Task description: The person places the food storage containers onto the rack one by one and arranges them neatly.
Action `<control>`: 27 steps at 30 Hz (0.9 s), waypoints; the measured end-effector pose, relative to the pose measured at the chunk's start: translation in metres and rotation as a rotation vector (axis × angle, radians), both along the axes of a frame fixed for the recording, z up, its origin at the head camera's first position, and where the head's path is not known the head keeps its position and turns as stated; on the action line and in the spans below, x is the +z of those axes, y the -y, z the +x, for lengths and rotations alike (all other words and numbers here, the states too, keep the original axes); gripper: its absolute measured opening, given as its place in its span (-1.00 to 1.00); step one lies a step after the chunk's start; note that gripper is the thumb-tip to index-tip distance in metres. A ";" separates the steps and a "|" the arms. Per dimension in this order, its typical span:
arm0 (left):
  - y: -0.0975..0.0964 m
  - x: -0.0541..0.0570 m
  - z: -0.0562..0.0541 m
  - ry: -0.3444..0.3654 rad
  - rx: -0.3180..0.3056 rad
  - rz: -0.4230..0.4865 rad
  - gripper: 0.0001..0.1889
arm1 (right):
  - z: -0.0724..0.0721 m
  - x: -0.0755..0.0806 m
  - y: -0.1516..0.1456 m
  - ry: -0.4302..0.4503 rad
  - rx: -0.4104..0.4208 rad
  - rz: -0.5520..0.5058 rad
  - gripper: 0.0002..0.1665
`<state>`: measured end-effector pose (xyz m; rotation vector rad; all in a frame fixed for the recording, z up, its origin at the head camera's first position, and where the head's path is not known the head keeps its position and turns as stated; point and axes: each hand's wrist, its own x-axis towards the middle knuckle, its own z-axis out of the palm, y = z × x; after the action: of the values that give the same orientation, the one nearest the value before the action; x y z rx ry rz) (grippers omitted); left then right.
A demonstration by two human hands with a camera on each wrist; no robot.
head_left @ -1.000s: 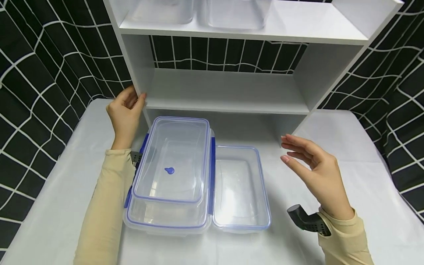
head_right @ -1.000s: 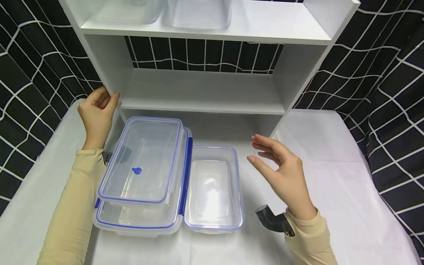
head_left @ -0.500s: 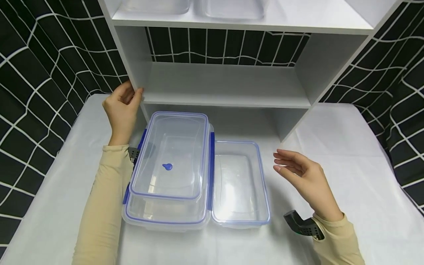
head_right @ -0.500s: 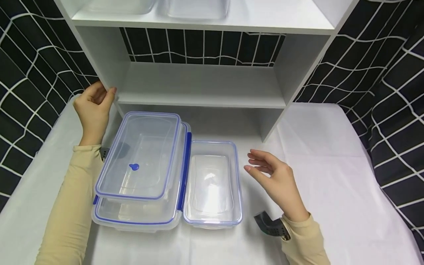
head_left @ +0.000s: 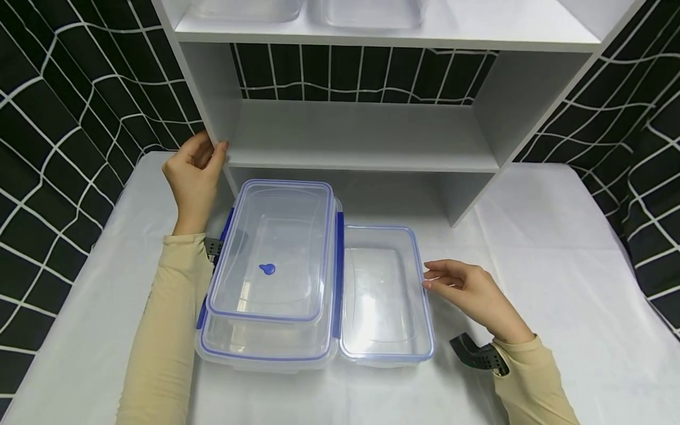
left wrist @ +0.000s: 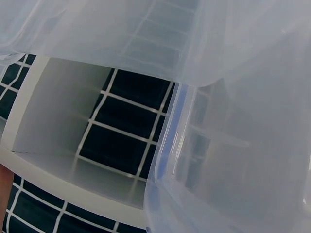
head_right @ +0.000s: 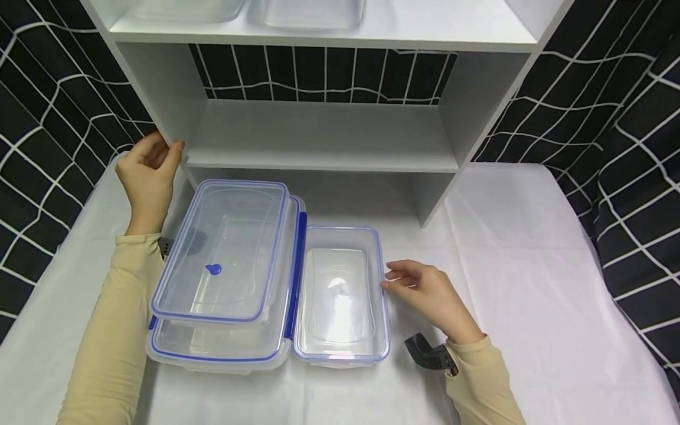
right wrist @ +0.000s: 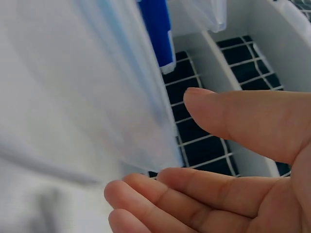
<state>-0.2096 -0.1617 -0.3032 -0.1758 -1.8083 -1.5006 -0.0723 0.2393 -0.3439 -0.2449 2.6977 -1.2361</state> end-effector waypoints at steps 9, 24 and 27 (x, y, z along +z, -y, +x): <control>-0.001 0.002 0.001 0.008 -0.007 0.025 -0.77 | 0.002 -0.009 0.001 0.035 0.023 -0.045 -0.50; -0.001 0.001 0.001 0.027 0.012 0.000 -0.76 | -0.002 -0.017 0.000 0.223 0.075 -0.193 -0.50; 0.000 0.000 0.001 0.024 0.019 -0.009 -0.76 | -0.002 -0.018 0.001 0.218 0.077 -0.208 -0.52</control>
<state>-0.2083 -0.1613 -0.3027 -0.1453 -1.8308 -1.4876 -0.0744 0.2384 -0.3621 -0.2225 2.3576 -1.4306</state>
